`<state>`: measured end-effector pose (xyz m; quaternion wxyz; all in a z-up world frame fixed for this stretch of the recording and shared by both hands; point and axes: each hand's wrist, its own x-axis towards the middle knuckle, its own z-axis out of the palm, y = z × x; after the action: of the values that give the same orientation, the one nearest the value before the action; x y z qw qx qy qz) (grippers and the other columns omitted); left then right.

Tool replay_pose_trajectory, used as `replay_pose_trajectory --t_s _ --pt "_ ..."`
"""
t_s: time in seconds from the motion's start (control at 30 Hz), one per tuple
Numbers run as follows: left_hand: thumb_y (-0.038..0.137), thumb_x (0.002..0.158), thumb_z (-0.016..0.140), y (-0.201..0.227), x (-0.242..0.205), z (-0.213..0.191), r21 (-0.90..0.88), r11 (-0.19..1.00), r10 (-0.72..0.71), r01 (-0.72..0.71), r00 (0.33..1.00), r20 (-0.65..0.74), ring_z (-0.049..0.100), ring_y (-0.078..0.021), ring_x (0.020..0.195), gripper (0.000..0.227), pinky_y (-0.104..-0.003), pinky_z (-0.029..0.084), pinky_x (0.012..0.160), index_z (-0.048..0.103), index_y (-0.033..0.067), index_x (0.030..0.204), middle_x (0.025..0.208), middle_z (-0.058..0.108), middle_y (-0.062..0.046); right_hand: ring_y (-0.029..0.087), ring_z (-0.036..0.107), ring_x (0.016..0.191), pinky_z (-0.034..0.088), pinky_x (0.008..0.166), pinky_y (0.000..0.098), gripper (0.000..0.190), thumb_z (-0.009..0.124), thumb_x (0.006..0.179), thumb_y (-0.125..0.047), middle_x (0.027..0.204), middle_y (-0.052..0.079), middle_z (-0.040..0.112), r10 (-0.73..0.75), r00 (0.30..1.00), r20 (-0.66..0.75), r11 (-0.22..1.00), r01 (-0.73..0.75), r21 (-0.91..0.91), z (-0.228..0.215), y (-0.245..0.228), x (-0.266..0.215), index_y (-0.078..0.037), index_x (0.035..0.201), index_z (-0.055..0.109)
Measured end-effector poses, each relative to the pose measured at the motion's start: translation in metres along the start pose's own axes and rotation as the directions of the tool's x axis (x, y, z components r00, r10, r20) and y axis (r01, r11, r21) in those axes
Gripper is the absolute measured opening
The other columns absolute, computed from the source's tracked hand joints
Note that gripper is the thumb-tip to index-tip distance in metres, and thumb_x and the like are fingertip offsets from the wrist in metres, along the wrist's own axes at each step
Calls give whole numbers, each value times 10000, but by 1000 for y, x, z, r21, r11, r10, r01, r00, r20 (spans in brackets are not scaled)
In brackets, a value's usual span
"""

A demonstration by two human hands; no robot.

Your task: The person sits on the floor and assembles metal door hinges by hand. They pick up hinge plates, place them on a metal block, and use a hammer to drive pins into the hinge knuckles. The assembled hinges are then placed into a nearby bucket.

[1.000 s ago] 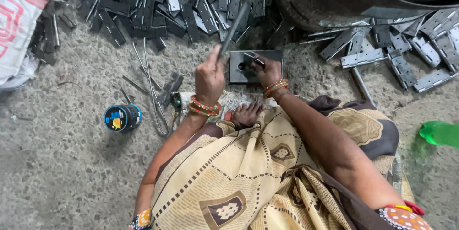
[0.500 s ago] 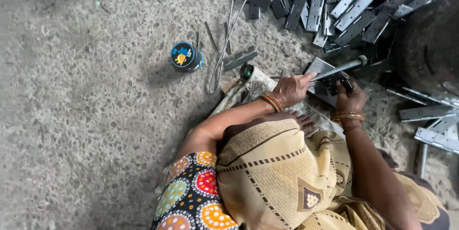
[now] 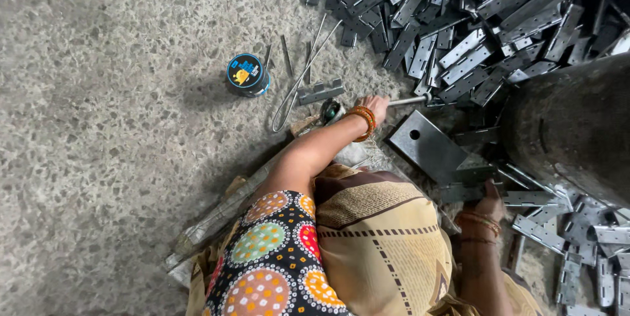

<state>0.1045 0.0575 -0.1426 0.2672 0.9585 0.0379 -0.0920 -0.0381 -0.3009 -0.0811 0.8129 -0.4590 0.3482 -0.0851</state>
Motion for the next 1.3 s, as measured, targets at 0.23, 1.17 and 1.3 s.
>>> replay_pose_trajectory --t_s 0.23,1.17,1.3 --pt "93 863 628 31 -7 -25 209 933 306 -292 951 -41 687 -378 1061 240 -484 568 891 681 86 1096 1114 699 -187 166 680 896 539 818 308 192 623 973 -255 971 17 741 -16 995 102 997 24 -71 -27 -44 8 -103 1019 730" --pt "125 719 651 418 -77 -235 494 -84 985 -865 4 175 684 -260 944 352 -392 491 949 661 76 1067 925 701 -81 154 607 635 475 585 340 485 890 725 -397 824 61 711 -60 951 -302 953 -36 -302 -68 18 48 21 935 758" --pt "127 780 651 395 -61 -225 509 -80 997 -857 -61 53 686 -230 849 47 -363 515 895 622 137 745 779 686 -39 220 654 801 509 721 377 693 915 710 -485 928 133 721 -187 916 -355 866 -17 -500 -77 7 38 81 1046 699"
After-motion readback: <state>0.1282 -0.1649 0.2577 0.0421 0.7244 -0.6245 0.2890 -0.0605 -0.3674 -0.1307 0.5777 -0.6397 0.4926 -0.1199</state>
